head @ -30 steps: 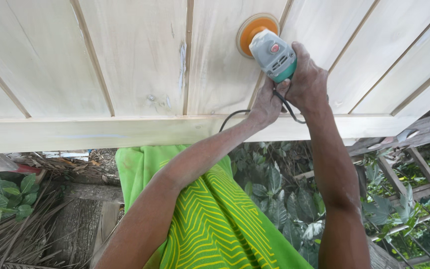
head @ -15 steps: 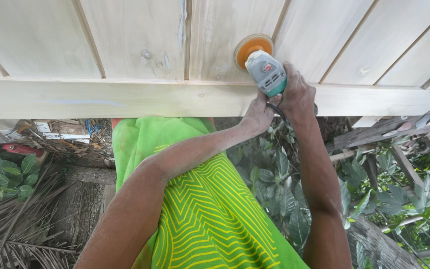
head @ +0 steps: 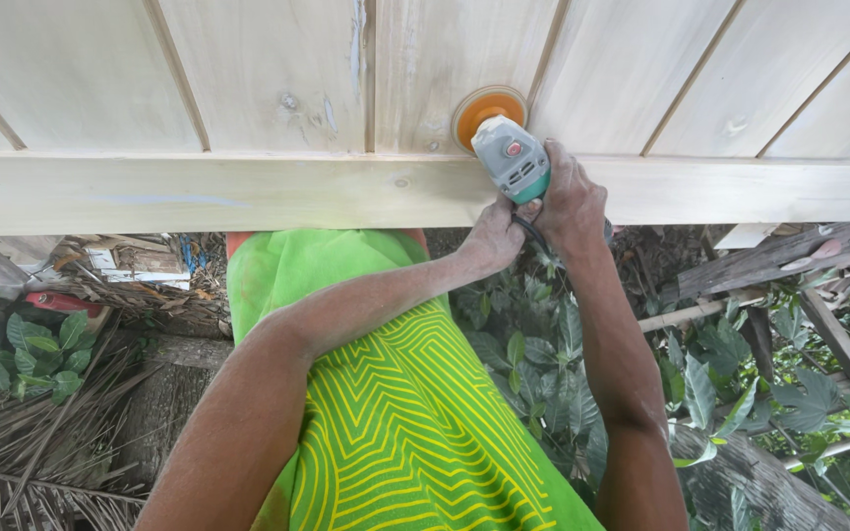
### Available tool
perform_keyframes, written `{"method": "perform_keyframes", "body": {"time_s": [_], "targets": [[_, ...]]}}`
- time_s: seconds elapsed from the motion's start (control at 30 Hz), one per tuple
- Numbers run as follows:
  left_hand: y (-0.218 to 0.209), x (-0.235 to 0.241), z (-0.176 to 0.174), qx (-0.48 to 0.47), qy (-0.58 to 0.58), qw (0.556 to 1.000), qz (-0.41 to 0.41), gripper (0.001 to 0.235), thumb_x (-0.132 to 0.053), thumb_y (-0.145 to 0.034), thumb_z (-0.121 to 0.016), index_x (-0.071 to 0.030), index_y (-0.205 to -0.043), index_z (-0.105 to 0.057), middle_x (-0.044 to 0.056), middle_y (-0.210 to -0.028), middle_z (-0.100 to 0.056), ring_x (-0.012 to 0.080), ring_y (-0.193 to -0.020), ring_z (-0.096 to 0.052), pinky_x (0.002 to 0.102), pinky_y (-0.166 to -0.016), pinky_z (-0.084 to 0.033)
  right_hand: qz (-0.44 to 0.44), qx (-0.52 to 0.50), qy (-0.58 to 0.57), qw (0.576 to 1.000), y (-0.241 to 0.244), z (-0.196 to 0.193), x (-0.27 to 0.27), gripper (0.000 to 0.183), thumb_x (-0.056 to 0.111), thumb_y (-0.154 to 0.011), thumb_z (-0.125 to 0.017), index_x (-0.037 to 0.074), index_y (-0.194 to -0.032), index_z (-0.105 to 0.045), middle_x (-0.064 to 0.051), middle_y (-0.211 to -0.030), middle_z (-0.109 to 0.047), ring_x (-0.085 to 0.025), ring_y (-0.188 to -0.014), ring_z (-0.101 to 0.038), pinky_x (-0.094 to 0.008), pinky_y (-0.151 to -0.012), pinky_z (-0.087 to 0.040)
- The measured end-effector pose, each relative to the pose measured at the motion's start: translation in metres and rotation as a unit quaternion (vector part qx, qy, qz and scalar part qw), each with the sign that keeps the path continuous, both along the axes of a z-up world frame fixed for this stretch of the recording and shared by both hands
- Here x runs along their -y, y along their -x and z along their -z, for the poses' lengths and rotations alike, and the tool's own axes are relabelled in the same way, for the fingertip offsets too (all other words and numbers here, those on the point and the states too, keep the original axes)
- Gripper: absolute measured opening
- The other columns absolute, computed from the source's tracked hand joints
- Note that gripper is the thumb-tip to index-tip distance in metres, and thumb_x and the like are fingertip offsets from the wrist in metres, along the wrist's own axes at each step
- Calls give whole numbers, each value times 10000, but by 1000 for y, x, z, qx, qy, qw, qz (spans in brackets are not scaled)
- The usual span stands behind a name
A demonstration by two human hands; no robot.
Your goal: The person uses an electric orbital sander to smooth the surface of a large, light-colored wooden door or panel. They move the sander systematically across the flat panels and along the frame, occasionally using their left hand to steady the wood.
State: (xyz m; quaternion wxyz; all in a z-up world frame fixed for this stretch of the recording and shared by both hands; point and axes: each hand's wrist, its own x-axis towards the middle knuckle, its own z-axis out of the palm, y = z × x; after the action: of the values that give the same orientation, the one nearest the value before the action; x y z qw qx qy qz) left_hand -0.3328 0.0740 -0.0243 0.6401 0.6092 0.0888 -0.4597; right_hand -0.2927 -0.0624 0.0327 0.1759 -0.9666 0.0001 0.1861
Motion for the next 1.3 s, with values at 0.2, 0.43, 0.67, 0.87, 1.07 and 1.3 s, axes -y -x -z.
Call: {"method": "perform_keyframes", "body": {"time_s": [0.2,0.43,0.67,0.87,1.07,1.3], "targets": [[5,-52,14,-5,-9,1000,13,448,-418,-1091,-442,10,-1186,-532,191,-839,-679,319,-783,-684,451,-746,-536,6,-91,12,996,-12,5,-47,753,280,-808,-743,-7,-1436,-441,-213,-1097,-677,-373,-992,-710,-480,-770,-598],[-3,-55,5,-30,-18,999,-4,444,-416,-1064,-454,10,-1152,-542,186,-772,-664,299,-700,-669,447,-675,-531,0,-61,1,998,-9,5,-49,801,272,-767,-782,25,-1450,-443,-202,-1157,-675,-388,-999,-693,-504,-801,-585],[-22,4,-7,2,33,999,29,523,-442,-1063,-483,31,-1285,-507,279,-954,-712,454,-974,-688,517,-851,-515,37,-1,8,999,-4,-1,10,710,300,-903,-800,28,-1439,-423,-229,-1139,-713,-399,-1008,-736,-481,-770,-621],[-38,11,0,-22,30,996,82,617,-503,-1034,-473,40,-1324,-446,293,-970,-721,474,-1020,-687,525,-897,-511,71,-14,4,997,-7,-1,13,706,303,-960,-794,28,-1476,-398,-227,-1126,-707,-418,-1003,-733,-491,-816,-619],[-21,-8,1,-6,14,996,89,563,-493,-1051,-467,29,-1245,-552,284,-978,-724,470,-1050,-683,527,-933,-503,-7,-9,14,1000,-8,-5,-3,773,310,-860,-823,29,-1431,-385,-237,-1137,-708,-412,-1007,-737,-486,-740,-605],[-43,1,2,-17,35,997,61,590,-503,-1021,-475,37,-1251,-531,274,-978,-722,450,-1025,-692,506,-905,-516,32,-19,5,999,-25,-6,5,716,241,-971,-825,25,-1486,-377,-204,-1150,-718,-357,-1011,-758,-442,-820,-649]]}}
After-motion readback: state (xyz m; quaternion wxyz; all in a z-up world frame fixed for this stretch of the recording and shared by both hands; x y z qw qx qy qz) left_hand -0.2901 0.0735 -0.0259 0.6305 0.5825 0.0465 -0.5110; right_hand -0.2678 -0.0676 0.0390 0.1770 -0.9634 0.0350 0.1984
